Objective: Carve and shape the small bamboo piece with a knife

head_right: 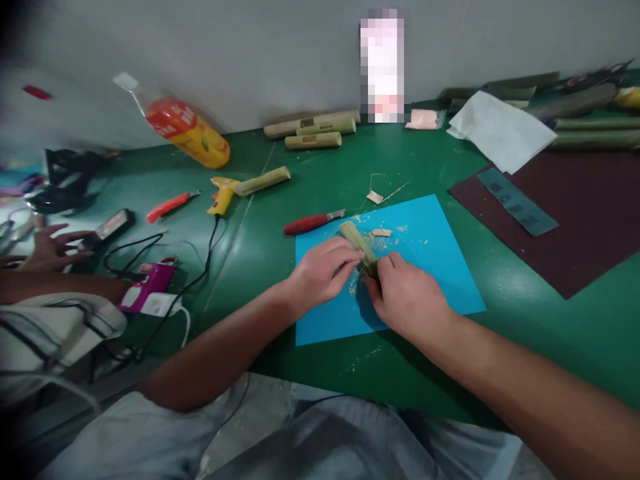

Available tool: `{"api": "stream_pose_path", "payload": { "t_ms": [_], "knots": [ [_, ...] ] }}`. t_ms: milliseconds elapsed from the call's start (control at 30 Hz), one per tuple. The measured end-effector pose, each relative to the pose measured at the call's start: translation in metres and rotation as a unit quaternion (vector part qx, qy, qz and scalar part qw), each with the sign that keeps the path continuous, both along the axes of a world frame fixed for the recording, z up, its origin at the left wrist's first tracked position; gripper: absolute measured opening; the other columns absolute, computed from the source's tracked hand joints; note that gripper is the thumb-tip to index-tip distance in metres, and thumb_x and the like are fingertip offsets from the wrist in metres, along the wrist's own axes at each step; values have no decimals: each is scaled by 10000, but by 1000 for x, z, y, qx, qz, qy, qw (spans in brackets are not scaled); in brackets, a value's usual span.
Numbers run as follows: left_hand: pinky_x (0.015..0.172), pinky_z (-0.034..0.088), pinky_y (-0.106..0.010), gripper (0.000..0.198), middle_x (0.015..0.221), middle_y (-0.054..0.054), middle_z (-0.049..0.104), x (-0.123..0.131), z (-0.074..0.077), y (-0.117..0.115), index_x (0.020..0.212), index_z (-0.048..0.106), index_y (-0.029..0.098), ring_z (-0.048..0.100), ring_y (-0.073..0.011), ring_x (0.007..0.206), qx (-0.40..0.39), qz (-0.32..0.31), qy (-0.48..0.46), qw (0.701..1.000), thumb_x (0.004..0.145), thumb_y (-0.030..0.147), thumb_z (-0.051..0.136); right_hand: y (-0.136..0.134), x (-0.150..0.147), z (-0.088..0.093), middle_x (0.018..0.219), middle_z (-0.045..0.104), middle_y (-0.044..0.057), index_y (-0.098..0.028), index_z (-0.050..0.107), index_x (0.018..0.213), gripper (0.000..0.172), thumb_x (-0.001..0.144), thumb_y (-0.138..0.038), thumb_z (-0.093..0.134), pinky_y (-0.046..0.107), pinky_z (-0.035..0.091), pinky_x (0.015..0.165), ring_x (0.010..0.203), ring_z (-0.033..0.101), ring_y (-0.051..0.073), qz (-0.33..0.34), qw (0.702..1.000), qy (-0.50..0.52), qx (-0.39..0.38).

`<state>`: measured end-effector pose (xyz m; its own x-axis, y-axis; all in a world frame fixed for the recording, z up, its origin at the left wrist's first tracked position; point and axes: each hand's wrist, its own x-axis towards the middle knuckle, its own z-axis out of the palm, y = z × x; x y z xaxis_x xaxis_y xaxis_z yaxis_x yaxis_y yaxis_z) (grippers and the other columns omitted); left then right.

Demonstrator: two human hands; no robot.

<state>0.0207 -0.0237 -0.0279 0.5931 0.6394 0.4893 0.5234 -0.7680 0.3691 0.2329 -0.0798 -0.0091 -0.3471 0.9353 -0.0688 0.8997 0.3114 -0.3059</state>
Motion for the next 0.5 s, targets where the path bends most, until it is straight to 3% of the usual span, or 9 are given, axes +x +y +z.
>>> {"api": "stream_pose_path", "payload": {
  "t_ms": [100,233,333,500],
  "knots": [
    [801,589,-339,174,894,-63,709,1,0,-1,960,677,166,675,-185,860,30,14,-11,999,1069,180,542,0,1,1,980,687,120,-155,691,991,276,1042,-372,530,344,223,595,738,591,206,-13,1000,1,-1],
    [787,580,-334,193,902,-73,707,4,1,-1,987,684,161,667,-190,864,18,-15,12,1000,1077,194,517,0,1,2,985,696,121,-152,697,995,286,1044,-384,537,349,240,604,756,605,212,-6,1000,-1,-15],
    [800,572,-349,238,873,-66,692,6,3,-3,899,661,172,654,-188,840,6,31,-1,1000,1080,204,509,1,1,3,1018,704,122,-154,698,1004,281,1046,-375,530,348,248,607,764,610,210,-13,1000,4,-20],
    [782,577,-339,250,904,-81,701,10,4,-10,896,662,175,666,-199,868,-29,-7,28,999,1080,225,499,1,2,3,991,707,116,-162,694,988,264,1042,-357,524,350,235,604,752,603,209,-2,1000,6,-10]
  ]
}}
